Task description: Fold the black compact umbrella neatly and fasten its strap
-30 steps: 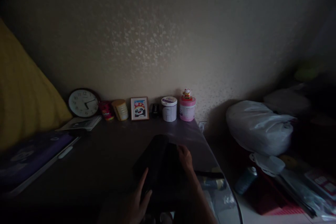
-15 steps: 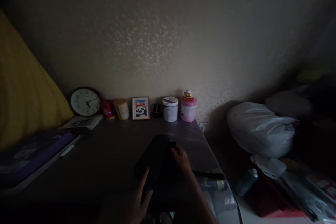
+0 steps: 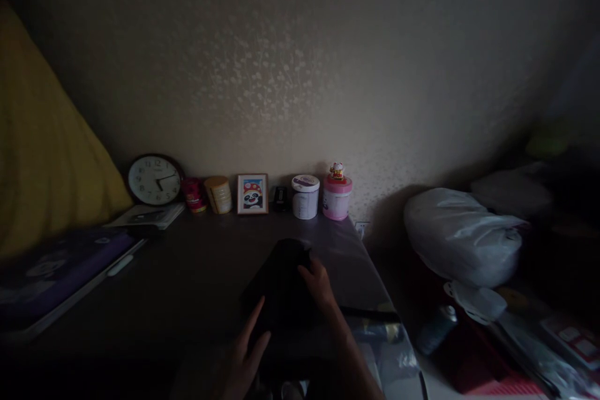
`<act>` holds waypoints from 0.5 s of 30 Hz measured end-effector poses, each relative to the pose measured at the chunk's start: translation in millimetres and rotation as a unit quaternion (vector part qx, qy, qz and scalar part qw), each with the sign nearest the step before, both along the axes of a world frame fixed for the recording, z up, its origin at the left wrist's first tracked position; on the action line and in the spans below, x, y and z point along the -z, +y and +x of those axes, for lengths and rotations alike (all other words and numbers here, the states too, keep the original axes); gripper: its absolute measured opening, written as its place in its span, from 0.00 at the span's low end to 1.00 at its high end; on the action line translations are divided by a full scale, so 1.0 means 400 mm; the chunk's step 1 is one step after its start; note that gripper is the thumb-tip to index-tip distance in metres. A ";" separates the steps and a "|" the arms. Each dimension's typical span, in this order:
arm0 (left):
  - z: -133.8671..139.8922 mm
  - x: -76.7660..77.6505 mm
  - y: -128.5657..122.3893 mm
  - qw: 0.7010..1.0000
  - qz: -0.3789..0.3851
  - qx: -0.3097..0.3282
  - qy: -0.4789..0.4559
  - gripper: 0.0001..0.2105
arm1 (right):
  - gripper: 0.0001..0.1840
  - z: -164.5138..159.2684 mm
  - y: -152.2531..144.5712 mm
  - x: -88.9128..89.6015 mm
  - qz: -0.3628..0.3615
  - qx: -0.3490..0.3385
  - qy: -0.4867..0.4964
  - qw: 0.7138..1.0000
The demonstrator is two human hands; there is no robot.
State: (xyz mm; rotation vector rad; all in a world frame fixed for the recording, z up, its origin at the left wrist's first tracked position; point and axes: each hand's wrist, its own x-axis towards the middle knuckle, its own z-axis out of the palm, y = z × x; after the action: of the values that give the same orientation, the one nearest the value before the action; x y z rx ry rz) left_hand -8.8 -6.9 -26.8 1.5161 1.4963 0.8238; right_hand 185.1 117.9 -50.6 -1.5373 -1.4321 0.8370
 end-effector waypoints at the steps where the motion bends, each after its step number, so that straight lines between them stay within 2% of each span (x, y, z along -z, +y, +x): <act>1: 0.000 -0.007 0.001 1.000 -0.008 0.001 -0.016 0.25 | 0.19 -0.006 0.004 -0.011 0.008 0.000 0.000 1.000; 4: 0.000 -0.013 0.008 0.997 -0.022 0.007 -0.068 0.26 | 0.18 -0.026 0.017 -0.038 0.033 0.001 -0.012 0.999; 7: -0.001 0.003 0.015 0.995 -0.031 0.005 -0.099 0.27 | 0.18 -0.047 0.031 -0.046 0.033 -0.008 -0.019 0.999; 11: -0.011 0.025 0.017 0.994 -0.037 -0.003 -0.107 0.28 | 0.23 -0.071 0.051 -0.021 0.021 0.001 -0.015 1.000; 15: -0.020 0.023 0.014 0.995 -0.041 -0.012 -0.090 0.29 | 0.29 -0.090 0.062 0.004 -0.026 0.008 -0.012 1.000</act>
State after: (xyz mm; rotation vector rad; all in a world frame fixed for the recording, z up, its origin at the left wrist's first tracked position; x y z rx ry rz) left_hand -16.7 -1.2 -35.9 1.3296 1.3999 0.8774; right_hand 149.1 142.8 -52.4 -1.6001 -1.4246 0.8544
